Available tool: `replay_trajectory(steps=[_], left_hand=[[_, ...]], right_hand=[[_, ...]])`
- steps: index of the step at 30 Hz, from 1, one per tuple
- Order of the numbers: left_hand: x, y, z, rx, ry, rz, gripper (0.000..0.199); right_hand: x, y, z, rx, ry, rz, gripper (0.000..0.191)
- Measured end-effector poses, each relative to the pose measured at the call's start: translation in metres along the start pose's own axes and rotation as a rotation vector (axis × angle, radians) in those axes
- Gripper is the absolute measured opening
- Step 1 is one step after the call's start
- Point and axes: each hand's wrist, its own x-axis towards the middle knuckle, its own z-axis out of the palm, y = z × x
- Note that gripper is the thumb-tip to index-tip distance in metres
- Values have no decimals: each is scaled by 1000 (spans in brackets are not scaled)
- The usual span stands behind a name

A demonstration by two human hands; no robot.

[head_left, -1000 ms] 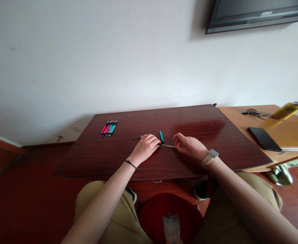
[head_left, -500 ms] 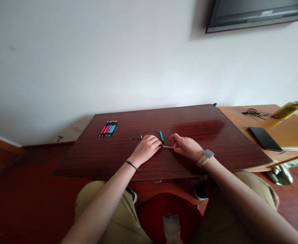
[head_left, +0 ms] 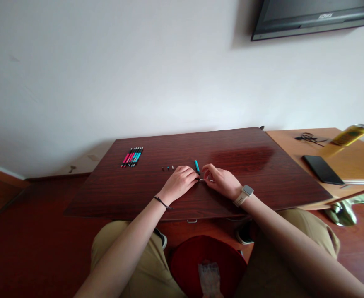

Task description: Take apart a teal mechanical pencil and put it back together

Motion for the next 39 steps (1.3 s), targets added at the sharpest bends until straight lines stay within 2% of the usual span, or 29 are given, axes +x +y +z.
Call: replay_trajectory(steps=[4,7,10,18,23,26,29,33,39], left_hand=[[-2,-1,0,-3,22,-27,18],[-2,-1,0,-3,34,-41,18],[-2,-1,-1,-5,39,-47,18],[-3,-1,-1,-26,40,-41,17],[-3,0,-4,-38,40,-80,19],[-4,-3,-11,-43,68,-133,27],[-9,-12,-21,-37,119,-214,31],[-22,-31,-31,20,141,-349,34],[-38,-55,-30,87,112,-444,30]], right_hand=[[-1,4,-5,55,49,-25,36],[-1,9,-8,68,29,-18,42],[0,12,-5,56,12,-10,40],[-2,3,7,41,102,-50,36],[0,6,6,70,113,-42,35],[1,12,1,75,135,-26,34],[2,21,-8,48,175,19,35],[0,38,-23,-2,254,153,36],[-6,59,-40,-29,319,369,34]])
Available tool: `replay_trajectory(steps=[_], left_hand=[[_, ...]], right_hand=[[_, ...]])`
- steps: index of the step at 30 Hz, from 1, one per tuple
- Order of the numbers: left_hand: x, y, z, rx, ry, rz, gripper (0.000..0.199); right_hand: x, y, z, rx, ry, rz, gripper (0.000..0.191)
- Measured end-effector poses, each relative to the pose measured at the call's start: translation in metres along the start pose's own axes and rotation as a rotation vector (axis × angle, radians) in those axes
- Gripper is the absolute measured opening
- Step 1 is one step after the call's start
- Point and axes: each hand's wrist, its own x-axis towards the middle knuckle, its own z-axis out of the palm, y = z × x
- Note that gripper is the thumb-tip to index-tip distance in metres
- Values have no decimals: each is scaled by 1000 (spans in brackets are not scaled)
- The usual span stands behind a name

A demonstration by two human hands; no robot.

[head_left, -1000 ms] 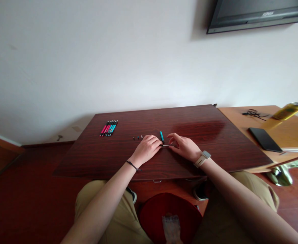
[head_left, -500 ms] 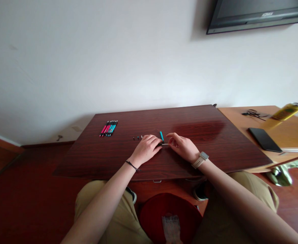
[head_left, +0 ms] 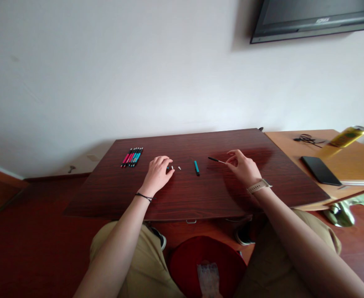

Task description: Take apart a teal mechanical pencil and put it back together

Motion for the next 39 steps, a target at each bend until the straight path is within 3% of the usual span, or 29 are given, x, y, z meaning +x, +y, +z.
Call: replay_trajectory(steps=[5,18,39], left_hand=[[2,-5,5,-2,-13,-20,19],[6,-9,14,19,-38,-22,11],[8,8,11,-85,-48,92,11]], right_hand=[[0,8,2,-48,-28,75,34],[1,14,13,-79,-114,71,33],[0,3,13,-18,-42,20,26]])
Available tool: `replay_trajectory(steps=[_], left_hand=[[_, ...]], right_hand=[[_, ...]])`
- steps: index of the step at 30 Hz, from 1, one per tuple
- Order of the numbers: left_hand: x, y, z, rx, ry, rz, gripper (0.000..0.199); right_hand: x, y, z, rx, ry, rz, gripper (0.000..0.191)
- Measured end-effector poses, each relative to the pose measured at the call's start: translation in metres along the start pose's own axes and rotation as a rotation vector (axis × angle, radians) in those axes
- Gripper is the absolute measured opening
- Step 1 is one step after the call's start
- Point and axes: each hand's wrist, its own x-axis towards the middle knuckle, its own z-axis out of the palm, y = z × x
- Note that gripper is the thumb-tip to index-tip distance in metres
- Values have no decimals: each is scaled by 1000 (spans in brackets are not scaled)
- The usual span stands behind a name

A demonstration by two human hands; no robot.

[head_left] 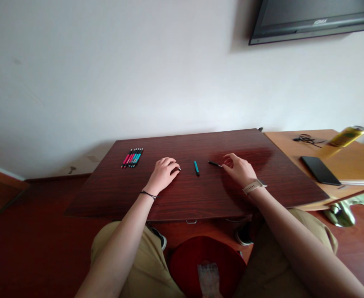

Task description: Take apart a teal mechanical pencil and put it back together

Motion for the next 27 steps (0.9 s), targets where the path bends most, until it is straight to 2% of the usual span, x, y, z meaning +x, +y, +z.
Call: replay_trajectory(steps=[17,27], left_hand=[[0,-7,6,24,-7,-20,11],[4,2,12,-12,-14,59,17]], right_hand=[[-1,0,1,-5,-2,-8,25],[-1,-5,4,-18,-12,-4,25]])
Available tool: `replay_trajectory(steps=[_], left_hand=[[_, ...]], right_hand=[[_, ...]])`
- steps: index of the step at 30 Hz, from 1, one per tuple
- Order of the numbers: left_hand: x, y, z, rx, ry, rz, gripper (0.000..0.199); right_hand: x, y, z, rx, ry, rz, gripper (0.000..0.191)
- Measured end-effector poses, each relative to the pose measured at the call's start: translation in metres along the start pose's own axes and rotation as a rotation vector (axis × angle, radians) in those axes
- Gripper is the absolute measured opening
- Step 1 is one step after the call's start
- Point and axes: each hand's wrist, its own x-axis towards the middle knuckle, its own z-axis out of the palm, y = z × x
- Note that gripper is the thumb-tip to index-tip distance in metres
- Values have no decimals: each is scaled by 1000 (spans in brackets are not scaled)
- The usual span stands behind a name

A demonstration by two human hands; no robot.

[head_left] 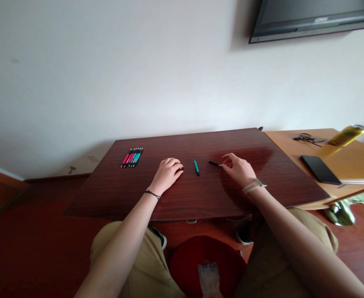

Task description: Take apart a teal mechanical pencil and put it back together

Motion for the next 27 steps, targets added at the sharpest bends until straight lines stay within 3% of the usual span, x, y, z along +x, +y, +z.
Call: replay_trajectory(steps=[14,22,27], left_hand=[[0,1,2,43,27,-39,13],[2,5,0,83,13,7,13],[2,0,-6,27,136,-66,14]], right_hand=[[-2,-6,-1,-8,-17,6,24],[-2,-6,1,-12,-15,-6,24],[-2,-5,1,-14,-7,-11,25]])
